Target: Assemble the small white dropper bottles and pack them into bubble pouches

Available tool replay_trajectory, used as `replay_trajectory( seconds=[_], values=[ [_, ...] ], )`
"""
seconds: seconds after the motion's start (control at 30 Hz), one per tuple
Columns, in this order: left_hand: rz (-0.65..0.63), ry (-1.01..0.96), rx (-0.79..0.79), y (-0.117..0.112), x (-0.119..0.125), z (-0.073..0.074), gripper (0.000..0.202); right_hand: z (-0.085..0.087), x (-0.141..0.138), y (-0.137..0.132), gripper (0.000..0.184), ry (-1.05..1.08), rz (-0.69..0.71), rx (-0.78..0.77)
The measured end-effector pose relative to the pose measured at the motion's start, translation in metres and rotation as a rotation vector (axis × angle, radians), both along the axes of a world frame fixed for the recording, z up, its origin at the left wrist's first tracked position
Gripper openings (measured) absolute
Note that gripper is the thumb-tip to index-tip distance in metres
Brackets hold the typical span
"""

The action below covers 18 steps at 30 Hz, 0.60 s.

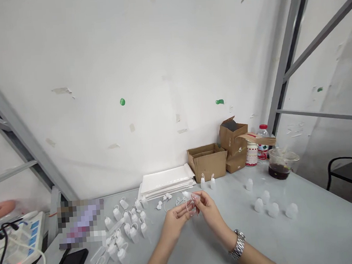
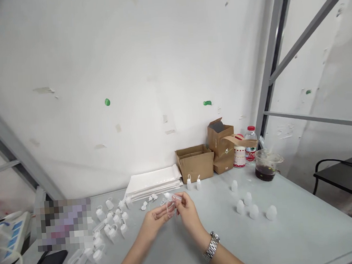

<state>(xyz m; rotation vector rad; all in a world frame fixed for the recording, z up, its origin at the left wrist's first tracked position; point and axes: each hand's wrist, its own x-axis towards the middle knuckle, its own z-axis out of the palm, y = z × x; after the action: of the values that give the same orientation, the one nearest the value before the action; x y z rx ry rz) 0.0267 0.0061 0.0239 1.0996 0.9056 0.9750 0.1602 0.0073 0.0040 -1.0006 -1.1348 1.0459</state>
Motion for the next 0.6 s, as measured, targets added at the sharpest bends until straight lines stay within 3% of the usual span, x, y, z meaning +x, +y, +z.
replay_trajectory(
  seconds=[0.17, 0.6],
  values=[
    [0.125, 0.07, -0.017, 0.0, -0.005, 0.007, 0.038, -0.002, -0.001, -0.005, 0.028, -0.114, -0.077, 0.058],
    [0.081, 0.035, 0.057, -0.01, -0.009, 0.022, 0.029, 0.01, 0.0, -0.014, 0.024, -0.234, -0.236, 0.068]
  ],
)
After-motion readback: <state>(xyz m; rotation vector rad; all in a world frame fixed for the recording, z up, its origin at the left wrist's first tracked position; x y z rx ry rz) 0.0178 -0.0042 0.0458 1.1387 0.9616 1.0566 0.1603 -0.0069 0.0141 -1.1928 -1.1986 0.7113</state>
